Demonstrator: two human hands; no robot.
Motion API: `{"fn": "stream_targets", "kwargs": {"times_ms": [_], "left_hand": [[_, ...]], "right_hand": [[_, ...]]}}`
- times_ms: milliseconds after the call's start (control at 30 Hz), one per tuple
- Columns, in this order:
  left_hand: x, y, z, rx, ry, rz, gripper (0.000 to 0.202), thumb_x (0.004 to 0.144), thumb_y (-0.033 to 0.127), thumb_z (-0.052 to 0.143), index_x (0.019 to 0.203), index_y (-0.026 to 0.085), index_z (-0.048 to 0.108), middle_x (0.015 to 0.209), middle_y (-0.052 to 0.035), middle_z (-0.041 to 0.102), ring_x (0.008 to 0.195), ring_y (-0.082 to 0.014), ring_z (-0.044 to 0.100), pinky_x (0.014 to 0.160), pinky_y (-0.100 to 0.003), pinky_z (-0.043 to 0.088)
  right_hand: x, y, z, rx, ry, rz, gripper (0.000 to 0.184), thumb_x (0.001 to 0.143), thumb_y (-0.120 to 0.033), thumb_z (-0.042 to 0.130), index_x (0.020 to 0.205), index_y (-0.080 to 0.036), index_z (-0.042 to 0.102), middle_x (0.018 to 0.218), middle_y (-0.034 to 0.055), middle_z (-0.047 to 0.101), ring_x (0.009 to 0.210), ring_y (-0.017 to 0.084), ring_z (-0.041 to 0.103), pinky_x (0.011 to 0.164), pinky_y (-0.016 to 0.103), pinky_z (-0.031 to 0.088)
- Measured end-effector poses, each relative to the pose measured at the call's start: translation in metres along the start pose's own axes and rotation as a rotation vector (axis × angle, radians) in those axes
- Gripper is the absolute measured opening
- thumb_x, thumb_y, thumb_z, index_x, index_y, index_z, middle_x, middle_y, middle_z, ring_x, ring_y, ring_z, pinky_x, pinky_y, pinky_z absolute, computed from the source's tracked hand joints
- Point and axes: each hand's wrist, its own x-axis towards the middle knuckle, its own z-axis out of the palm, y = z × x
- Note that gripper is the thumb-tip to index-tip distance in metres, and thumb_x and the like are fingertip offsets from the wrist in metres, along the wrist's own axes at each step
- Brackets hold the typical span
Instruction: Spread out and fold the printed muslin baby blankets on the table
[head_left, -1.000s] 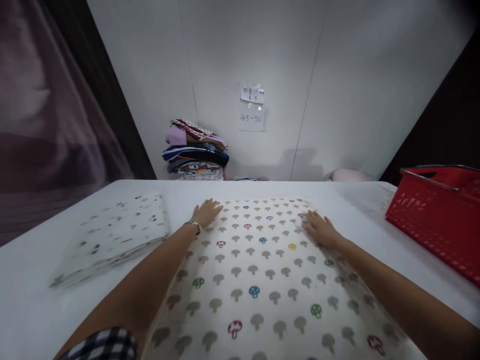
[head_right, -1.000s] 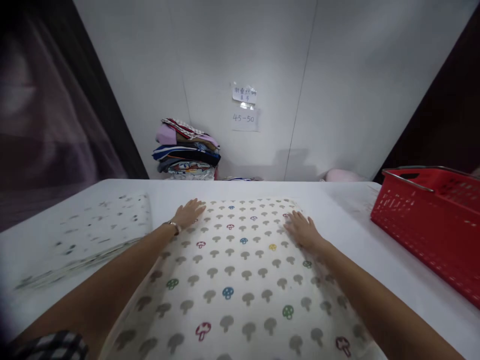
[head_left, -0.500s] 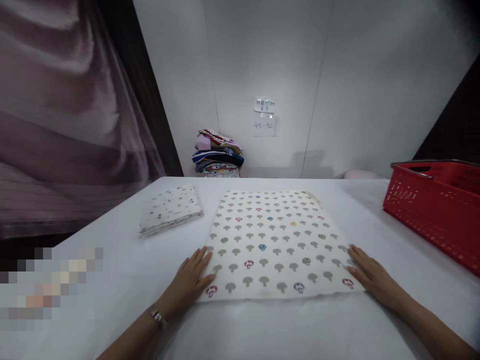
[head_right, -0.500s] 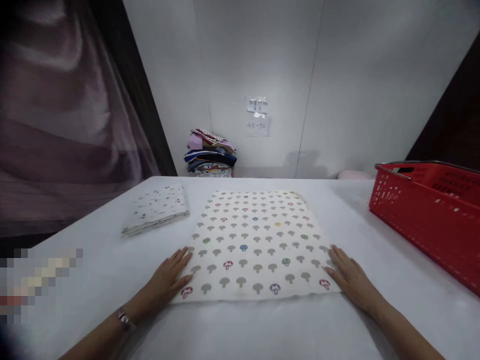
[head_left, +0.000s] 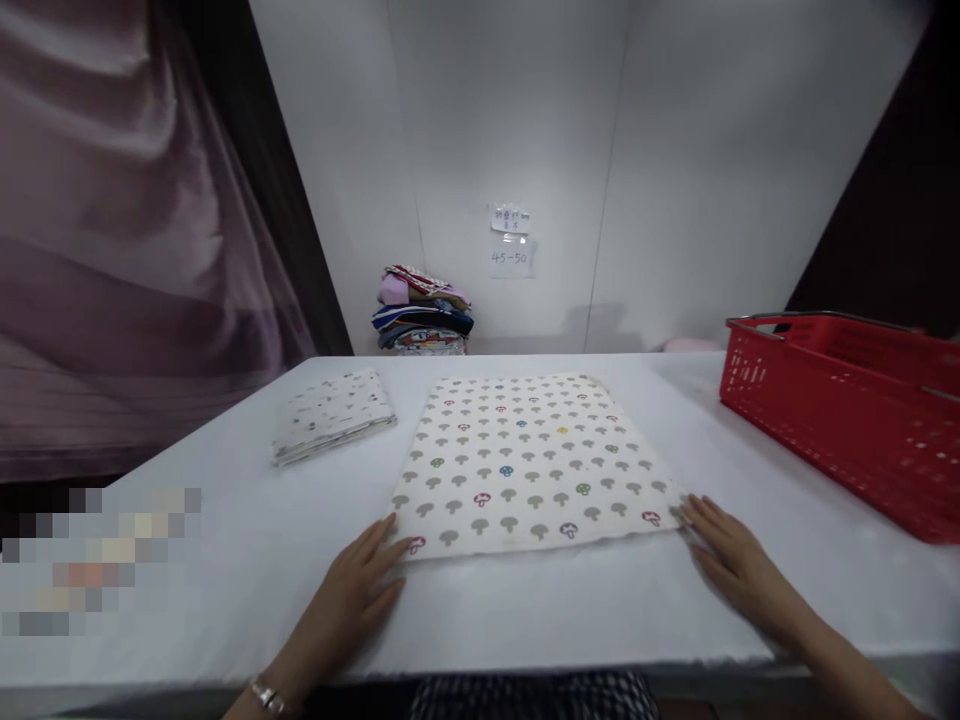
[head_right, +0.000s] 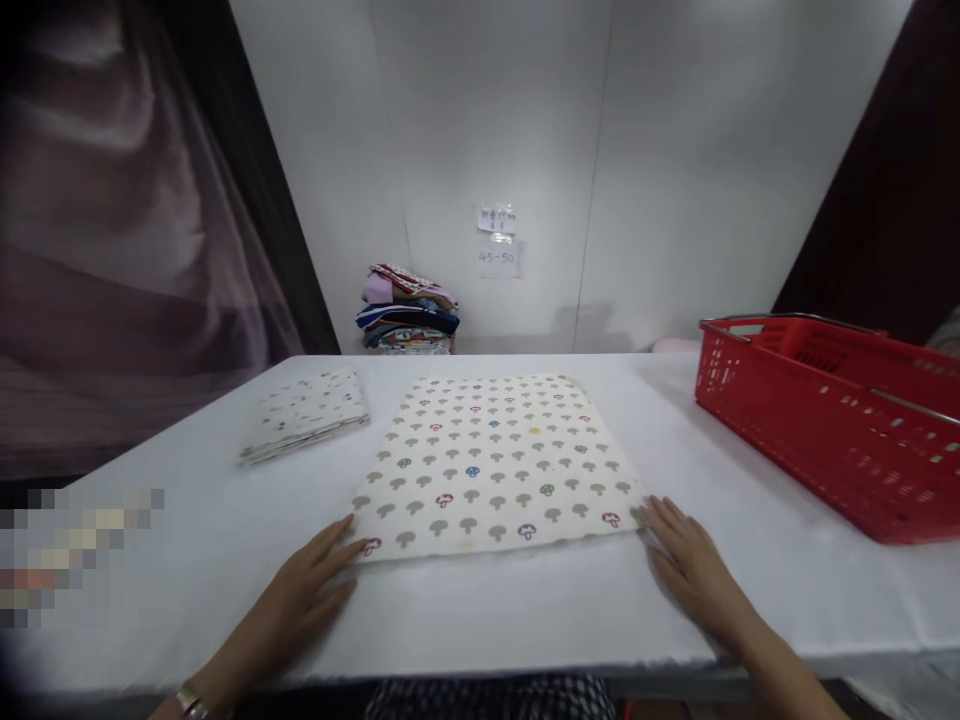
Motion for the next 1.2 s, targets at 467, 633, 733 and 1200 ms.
{"fn": "stream_targets", "kwargs": {"times_ms": [467, 633, 733, 1200], "left_hand": [[0.016, -0.014, 0.013, 0.091, 0.064, -0.010, 0.043, 0.076, 0.016, 0.044, 0.113, 0.025, 0.063, 0.133, -0.0021, 0.052, 0.117, -0.0248, 0.053, 0.091, -0.039, 0.051], [0.019, -0.010, 0.015, 0.092, 0.087, 0.028, 0.046, 0.073, 0.013, 0.044, 0.113, 0.025, 0.063, 0.131, -0.0034, 0.054, 0.117, -0.0256, 0.053, 0.090, -0.041, 0.049], [0.024, -0.002, 0.013, 0.093, 0.087, 0.087, 0.038, 0.080, 0.020, 0.045, 0.114, 0.026, 0.062, 0.130, -0.0039, 0.055, 0.116, -0.0265, 0.054, 0.091, -0.044, 0.047], [0.067, 0.063, 0.008, -0.182, -0.076, 0.130, 0.029, 0.092, 0.028, 0.042, 0.111, 0.021, 0.063, 0.124, -0.0066, 0.060, 0.116, -0.0220, 0.053, 0.099, -0.044, 0.041]], "right_hand": [[0.021, -0.011, -0.005, -0.039, -0.035, -0.077, 0.044, 0.087, -0.016, 0.037, 0.127, -0.018, 0.055, 0.136, 0.0096, 0.047, 0.129, 0.025, 0.038, 0.103, 0.045, 0.039], [0.028, -0.010, -0.008, -0.139, -0.063, -0.093, 0.049, 0.082, -0.007, 0.036, 0.124, -0.021, 0.057, 0.132, 0.0089, 0.052, 0.126, 0.026, 0.043, 0.100, 0.051, 0.040], [0.032, -0.023, -0.012, -0.156, -0.074, -0.131, 0.046, 0.085, -0.011, 0.036, 0.125, -0.024, 0.055, 0.133, 0.0080, 0.051, 0.126, 0.027, 0.042, 0.100, 0.055, 0.038], [0.048, -0.095, -0.011, 0.091, -0.095, -0.304, 0.030, 0.094, -0.028, 0.043, 0.121, -0.026, 0.057, 0.129, 0.0052, 0.055, 0.125, 0.024, 0.044, 0.102, 0.052, 0.035]]}}
